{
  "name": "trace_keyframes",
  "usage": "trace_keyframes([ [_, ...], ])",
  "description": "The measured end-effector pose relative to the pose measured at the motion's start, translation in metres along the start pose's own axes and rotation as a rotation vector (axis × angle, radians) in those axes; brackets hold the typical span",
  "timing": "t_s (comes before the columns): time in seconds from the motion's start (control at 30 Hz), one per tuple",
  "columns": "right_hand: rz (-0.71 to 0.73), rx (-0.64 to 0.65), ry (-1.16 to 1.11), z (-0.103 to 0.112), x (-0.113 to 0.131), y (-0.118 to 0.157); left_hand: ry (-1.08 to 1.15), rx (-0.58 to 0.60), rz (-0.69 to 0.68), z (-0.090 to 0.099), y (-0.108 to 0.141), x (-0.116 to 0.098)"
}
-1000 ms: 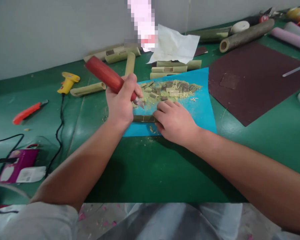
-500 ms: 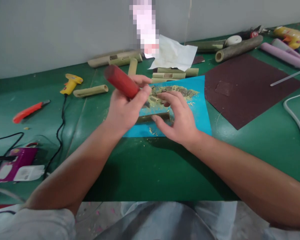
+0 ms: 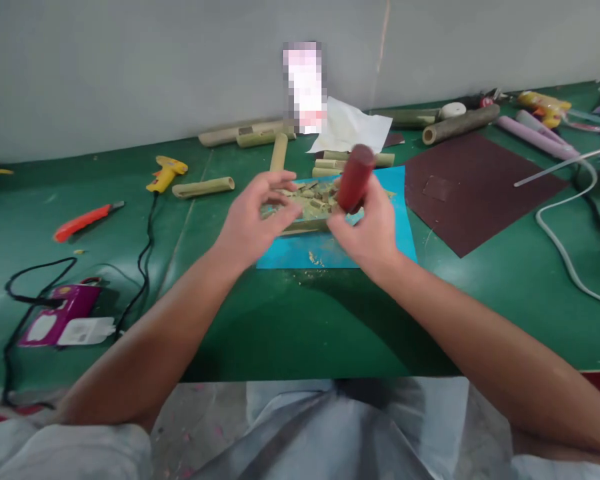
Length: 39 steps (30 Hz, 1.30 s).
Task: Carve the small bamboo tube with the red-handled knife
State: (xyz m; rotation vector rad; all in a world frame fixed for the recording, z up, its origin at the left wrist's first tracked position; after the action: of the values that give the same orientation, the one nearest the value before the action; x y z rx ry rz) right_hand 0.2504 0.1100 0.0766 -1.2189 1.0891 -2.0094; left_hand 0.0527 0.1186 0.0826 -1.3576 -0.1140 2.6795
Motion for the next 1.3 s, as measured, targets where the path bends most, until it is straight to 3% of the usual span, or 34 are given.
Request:
trace_keyframes([
  [0.13,-0.235,-0.083,-0.11,-0.013,-0.022,-0.005,-0.38,-0.034,-0.076,-0.004,-0.003,0.035],
  [0.27,-0.285,-0.112,-0.173,-0.025,-0.03,-0.012,-0.509,0.047,-0.174,-0.023,-0.001,0.046],
  [0.47,-0.264,-0.1,-0.127,-0.027,-0.032,0.001,-0.433,0.076,-0.283,-0.029,0.011,0.039],
  [0.7,-0.291,-0.109,-0.254,-0.031,-0.02,0.011,-0.408,0.187,-0.19,-0.04,0.017,0.035],
  [1.03,-0.377,-0.051,-0.273,-0.039,-0.015,0.021,-0.343,0.129,-0.305,-0.042,0.025,0.035],
  [1.3,-0.315,-0.041,-0.211,-0.04,-0.015,0.018,-0.394,0.141,-0.236,-0.049,0.026,0.032],
])
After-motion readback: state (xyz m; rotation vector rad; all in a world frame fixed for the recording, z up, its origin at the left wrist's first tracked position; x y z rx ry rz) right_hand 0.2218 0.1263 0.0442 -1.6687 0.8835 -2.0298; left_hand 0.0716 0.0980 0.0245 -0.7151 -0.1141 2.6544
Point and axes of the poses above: each hand's wrist, its own y-axis away from the middle knuckle, its own z-axis out of the back of the hand, x = y × z, the point moved 6 cm from there along -y, towards the middle knuckle, and after that the axes turned 14 degrees about z, right-handed, at the moved point
